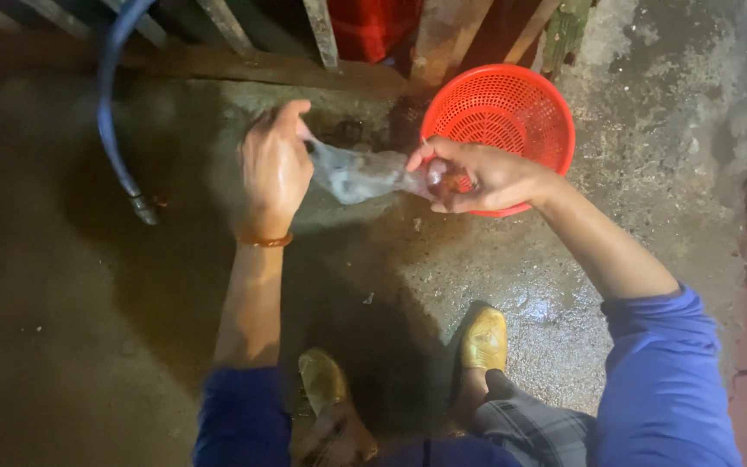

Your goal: The person is sorting shrimp from a red basket on the floor and placing them into small plastic bags, which are then tied on a stainless steel table.

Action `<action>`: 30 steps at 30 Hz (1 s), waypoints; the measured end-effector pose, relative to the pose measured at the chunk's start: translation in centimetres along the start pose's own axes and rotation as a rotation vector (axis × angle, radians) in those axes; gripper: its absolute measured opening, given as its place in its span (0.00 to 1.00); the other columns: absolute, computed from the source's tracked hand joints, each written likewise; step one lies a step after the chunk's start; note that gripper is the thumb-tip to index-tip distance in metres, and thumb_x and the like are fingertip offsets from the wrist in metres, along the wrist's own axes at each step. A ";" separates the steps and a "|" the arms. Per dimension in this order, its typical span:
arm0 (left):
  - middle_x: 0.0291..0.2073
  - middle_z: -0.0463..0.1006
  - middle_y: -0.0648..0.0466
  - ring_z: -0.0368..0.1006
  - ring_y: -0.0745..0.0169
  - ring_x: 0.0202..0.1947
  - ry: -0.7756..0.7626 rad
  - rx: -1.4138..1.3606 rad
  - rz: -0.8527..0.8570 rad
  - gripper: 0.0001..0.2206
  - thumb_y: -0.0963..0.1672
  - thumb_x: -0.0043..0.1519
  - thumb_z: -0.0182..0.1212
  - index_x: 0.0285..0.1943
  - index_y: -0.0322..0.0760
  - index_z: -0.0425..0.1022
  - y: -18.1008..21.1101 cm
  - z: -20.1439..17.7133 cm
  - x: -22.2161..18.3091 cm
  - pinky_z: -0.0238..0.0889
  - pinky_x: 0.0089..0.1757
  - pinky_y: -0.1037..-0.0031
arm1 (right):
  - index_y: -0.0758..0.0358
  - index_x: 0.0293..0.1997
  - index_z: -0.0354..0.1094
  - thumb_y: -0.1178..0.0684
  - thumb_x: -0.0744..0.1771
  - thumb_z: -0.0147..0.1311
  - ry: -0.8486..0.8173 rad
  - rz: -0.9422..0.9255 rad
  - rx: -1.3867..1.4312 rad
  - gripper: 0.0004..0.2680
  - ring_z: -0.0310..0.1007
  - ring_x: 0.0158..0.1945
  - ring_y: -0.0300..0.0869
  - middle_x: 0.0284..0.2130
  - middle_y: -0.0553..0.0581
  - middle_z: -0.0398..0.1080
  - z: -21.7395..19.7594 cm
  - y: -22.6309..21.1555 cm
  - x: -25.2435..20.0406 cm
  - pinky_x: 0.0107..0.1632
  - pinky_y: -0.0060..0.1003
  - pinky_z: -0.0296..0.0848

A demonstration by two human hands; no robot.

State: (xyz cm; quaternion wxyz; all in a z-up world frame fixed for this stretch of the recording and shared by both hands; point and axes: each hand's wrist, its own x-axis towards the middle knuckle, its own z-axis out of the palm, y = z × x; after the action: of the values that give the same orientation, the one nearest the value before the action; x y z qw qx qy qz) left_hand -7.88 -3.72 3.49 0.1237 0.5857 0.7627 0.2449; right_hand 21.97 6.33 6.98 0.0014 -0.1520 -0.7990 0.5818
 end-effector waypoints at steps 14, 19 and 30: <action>0.51 0.76 0.49 0.69 0.60 0.49 -0.460 -1.251 0.116 0.13 0.45 0.75 0.49 0.66 0.39 0.70 3.1 5.2 -2.6 0.67 0.52 0.71 | 0.68 0.70 0.47 0.59 0.66 0.57 0.012 -0.409 0.666 0.25 0.72 0.40 0.40 0.37 0.56 0.64 1.5 -0.4 3.0 0.36 0.30 0.75; 0.46 0.81 0.43 0.76 0.48 0.43 -0.462 -0.629 0.172 0.36 0.38 0.58 0.65 0.76 0.51 0.54 8.8 -2.1 -4.9 0.72 0.47 0.61 | 0.65 0.68 0.51 0.51 0.68 0.58 0.198 -0.389 0.685 0.22 0.69 0.37 0.35 0.35 0.52 0.66 2.0 1.6 1.9 0.37 0.27 0.69; 0.19 0.72 0.54 0.73 0.43 0.27 0.410 0.045 0.317 0.19 0.53 0.72 0.68 0.30 0.47 0.72 5.2 0.7 -2.6 0.68 0.38 0.59 | 0.60 0.68 0.55 0.53 0.69 0.61 0.290 -0.509 0.545 0.21 0.68 0.44 0.33 0.41 0.51 0.72 4.6 0.0 2.0 0.49 0.31 0.68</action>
State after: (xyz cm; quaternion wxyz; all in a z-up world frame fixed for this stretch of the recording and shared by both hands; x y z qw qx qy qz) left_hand -2.51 -5.07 5.36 -0.0867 0.6387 0.6757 0.3577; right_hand 19.22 2.56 5.18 0.2987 -0.0238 -0.6190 0.7260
